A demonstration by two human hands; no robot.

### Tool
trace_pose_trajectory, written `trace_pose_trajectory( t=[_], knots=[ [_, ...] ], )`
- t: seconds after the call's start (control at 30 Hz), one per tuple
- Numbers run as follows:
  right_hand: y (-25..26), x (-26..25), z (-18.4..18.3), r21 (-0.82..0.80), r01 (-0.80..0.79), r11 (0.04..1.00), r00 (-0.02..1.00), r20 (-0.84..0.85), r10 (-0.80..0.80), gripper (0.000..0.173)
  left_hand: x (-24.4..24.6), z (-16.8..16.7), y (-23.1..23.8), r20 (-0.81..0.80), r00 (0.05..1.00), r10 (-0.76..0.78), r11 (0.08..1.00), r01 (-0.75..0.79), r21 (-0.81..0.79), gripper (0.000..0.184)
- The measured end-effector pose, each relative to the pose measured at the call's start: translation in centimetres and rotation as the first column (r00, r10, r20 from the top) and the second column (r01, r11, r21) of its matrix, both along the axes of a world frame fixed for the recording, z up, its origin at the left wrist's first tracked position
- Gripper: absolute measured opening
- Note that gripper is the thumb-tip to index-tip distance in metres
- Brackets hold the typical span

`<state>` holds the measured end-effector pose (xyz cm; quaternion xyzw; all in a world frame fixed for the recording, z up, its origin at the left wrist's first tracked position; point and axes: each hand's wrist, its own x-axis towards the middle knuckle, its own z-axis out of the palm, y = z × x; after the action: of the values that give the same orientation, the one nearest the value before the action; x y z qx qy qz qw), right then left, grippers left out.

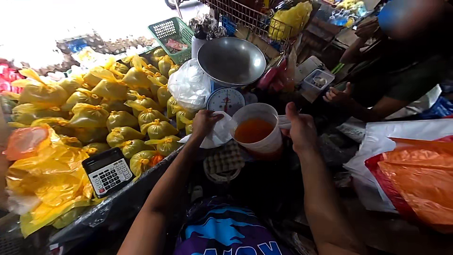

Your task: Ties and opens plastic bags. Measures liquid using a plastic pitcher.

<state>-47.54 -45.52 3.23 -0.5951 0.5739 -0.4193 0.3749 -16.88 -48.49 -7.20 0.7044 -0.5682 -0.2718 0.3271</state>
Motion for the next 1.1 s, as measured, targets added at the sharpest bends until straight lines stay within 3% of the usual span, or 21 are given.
trace_pose_trajectory(
  t=[0.13, 0.27, 0.5, 0.63, 0.8, 1.1],
  knots=[
    [-1.7, 0.8, 1.8, -0.004, -0.101, 0.995, 0.954, -0.286, 0.096, 0.079, -0.6, 0.9, -0.1, 0.037, 0.999, 0.004, 1.000, -0.005, 0.025, 0.039],
    [-3.4, 1.4, 3.3, -0.005, -0.156, 0.988, 0.885, -0.444, 0.137, 0.080, -0.9, 0.8, -0.2, 0.055, 0.998, -0.008, 0.999, 0.005, 0.045, 0.039],
    [-4.4, 2.0, 5.2, 0.002, -0.237, 0.971, 0.808, -0.555, 0.199, 0.080, -1.2, 1.4, -0.4, 0.080, 0.996, -0.040, 0.994, 0.032, 0.103, 0.048],
    [-4.1, 2.7, 6.4, 0.029, -0.230, 0.973, 0.758, -0.622, 0.198, 0.081, -1.4, 2.4, 1.4, 0.052, 0.996, -0.076, 0.996, 0.074, 0.040, 0.052],
    [-4.2, 3.4, 6.9, 0.019, -0.247, 0.969, 0.709, -0.678, 0.194, 0.082, -0.9, 1.2, -0.3, 0.085, 0.992, -0.090, 0.993, 0.082, 0.087, 0.052],
    [-3.9, 4.2, 7.4, -0.003, -0.282, 0.960, 0.635, -0.750, 0.184, 0.081, -1.8, 1.6, 1.3, 0.048, 0.997, -0.056, 0.996, 0.053, 0.071, 0.048]
  ],
)
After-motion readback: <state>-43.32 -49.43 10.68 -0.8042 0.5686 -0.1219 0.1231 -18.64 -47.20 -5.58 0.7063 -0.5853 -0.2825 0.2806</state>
